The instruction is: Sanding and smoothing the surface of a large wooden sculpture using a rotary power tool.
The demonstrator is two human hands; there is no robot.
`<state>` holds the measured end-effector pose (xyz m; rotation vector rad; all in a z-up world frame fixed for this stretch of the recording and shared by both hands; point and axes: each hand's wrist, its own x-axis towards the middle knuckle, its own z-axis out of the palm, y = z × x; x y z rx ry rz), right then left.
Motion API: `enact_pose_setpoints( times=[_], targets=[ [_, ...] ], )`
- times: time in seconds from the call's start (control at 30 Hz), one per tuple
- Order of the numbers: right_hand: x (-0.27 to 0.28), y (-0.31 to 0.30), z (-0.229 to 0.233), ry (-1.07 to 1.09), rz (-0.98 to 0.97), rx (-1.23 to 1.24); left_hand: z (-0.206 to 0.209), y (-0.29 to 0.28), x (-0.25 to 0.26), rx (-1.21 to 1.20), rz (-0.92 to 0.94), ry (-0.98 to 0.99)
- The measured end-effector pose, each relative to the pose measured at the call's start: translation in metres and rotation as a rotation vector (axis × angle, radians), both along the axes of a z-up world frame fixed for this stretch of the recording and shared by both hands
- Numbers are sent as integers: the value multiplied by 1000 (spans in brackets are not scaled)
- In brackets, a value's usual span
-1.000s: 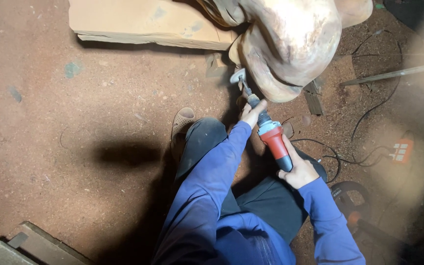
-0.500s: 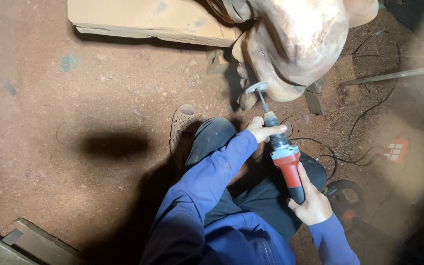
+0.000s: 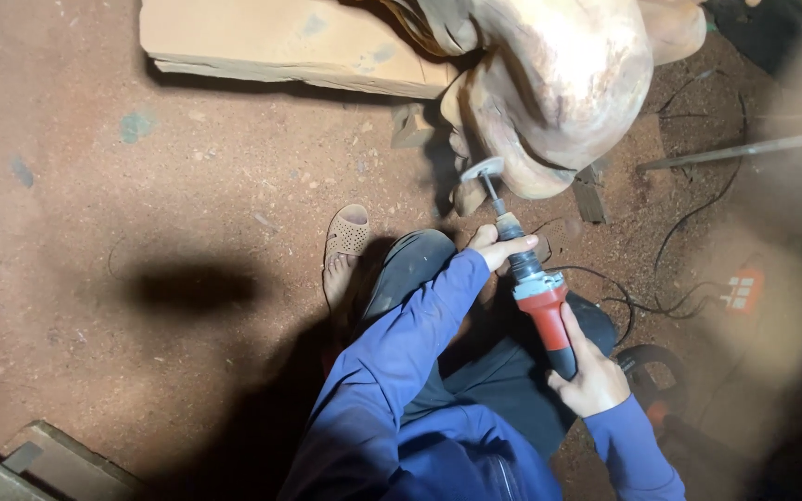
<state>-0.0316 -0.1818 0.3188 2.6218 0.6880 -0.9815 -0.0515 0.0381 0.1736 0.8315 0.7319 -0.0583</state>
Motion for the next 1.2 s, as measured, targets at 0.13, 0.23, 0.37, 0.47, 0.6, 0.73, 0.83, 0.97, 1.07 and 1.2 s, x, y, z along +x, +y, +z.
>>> enact_pose_setpoints(
  times=[0.13, 0.23, 0.37, 0.47, 0.6, 0.73, 0.83, 0.97, 1.07, 1.2],
  targets=[
    [6, -2, -7, 15, 31, -10, -12, -7, 6, 8, 7, 112],
    [4, 7, -2, 36, 31, 5, -13, -5, 5, 22, 9, 161],
    [1, -8, -3, -2, 6, -41, -29, -18, 11, -21, 14, -13],
    [2, -7, -5, -15, 16, -30, -22, -16, 9, -53, 19, 10],
    [3, 0, -1, 8, 24, -39, -18, -13, 6, -23, -31, 120],
    [3, -22, -11, -62, 59, 31, -38, -22, 13, 14, -15, -58],
    [3, -23, -11, -53, 39, -25, -22, -17, 6, -30, -75, 16],
    [4, -18, -9, -30, 56, -63, -11, -14, 0, 91, -106, 146],
    [3, -25, -12, -47, 59, -44, -17, -18, 3, 88, -83, 75],
    [-1, -15, -5, -27, 33, -44, -27, -21, 7, 53, -68, 73]
  ],
)
